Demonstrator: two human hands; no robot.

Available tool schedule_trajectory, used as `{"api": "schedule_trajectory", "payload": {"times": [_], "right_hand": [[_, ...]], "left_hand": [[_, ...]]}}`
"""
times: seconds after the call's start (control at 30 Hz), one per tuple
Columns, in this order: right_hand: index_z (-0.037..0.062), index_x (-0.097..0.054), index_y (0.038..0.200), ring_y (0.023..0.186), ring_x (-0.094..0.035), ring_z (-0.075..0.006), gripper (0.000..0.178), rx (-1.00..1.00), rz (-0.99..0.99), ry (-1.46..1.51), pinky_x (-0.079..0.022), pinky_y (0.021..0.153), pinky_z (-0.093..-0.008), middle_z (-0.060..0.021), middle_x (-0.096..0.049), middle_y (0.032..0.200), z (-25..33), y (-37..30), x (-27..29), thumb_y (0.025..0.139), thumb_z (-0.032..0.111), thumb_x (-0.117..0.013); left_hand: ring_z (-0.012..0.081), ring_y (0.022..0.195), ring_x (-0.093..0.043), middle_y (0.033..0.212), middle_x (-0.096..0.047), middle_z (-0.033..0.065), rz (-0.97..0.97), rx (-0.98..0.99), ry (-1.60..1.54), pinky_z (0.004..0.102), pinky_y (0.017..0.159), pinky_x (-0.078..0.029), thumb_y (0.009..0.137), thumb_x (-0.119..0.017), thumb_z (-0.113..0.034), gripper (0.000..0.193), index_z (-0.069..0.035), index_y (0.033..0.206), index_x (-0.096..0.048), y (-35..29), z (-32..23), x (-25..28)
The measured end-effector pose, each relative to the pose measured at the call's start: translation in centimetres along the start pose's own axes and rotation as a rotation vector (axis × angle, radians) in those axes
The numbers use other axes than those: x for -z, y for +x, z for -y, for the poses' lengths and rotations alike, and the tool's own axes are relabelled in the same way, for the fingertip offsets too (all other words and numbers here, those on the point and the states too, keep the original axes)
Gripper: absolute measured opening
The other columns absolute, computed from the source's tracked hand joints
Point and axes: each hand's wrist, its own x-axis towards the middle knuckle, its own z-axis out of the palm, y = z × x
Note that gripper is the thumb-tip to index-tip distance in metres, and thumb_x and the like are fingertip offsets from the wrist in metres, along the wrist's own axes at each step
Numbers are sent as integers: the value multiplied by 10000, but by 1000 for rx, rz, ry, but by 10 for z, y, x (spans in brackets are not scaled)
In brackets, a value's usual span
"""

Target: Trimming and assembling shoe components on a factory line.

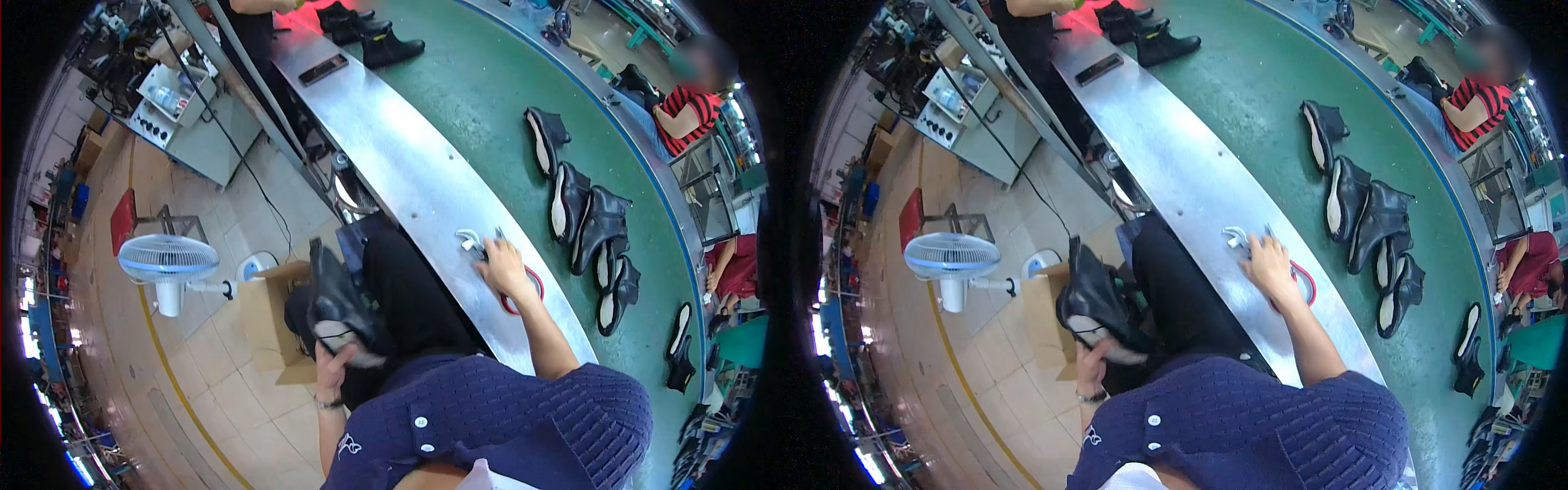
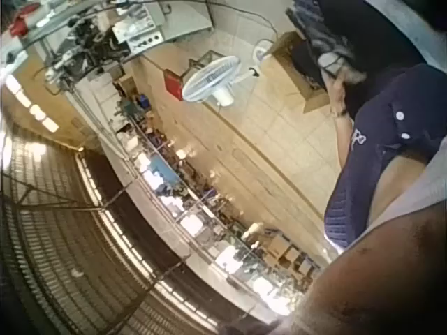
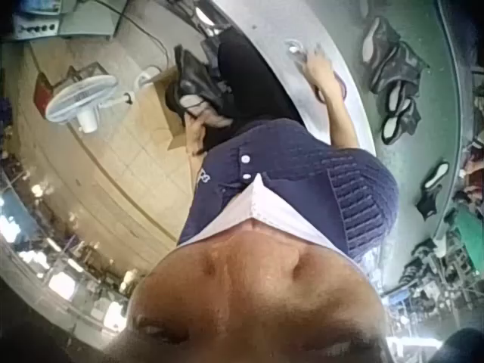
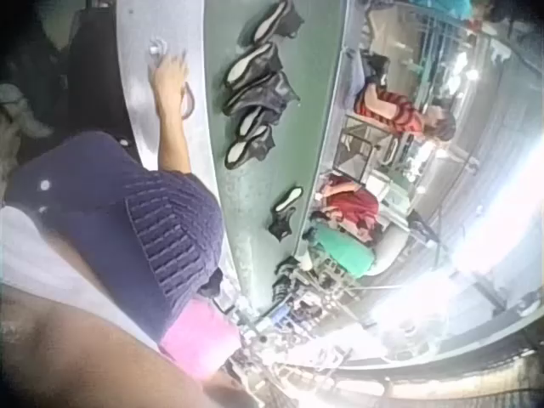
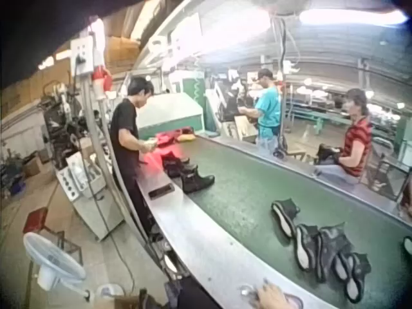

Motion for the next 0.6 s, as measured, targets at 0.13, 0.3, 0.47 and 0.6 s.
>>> {"api": "schedule_trajectory", "payload": {"times": [0.13, 0.3, 0.47, 0.6], "right_hand": [[29, -461, 1333, 1219, -442, -357, 683, 58, -180, -69, -344, 1033, -490, -173, -503, 1267, -15, -25, -30, 757, 260, -745], [21, -496, 1325, 1212, -435, -340, 660, -39, -159, -15, -346, 1024, -467, -161, -515, 1201, -8, -31, -27, 752, 233, -748], [35, -516, 1304, 1136, -493, -354, 620, -51, -68, 72, -416, 947, -466, -192, -532, 1165, -12, -24, -20, 766, 253, -734], [36, -591, 1208, 928, -585, -367, 531, -39, 43, 137, -479, 862, -458, -211, -592, 1000, 4, -17, -2, 777, 325, -699]], "left_hand": [[239, 1165, -508, 1292, -529, 98, -219, 66, -70, 376, 1004, -404, 852, -705, -237, 643, -24, 1386, -415, -7, 12, 55], [246, 1159, -526, 1307, -531, 109, -235, 151, -176, 370, 988, -423, 890, -673, -274, 624, -25, 1398, -411, 1, -4, 40], [223, 1133, -543, 1290, -543, 123, -150, 64, 37, 335, 960, -435, 913, -652, -267, 599, -9, 1396, -408, 16, -44, 3], [209, 1127, -539, 1259, -555, 115, -103, 96, 6, 327, 959, -429, 919, -652, -289, 594, -23, 1389, -404, 44, -43, 10]]}}
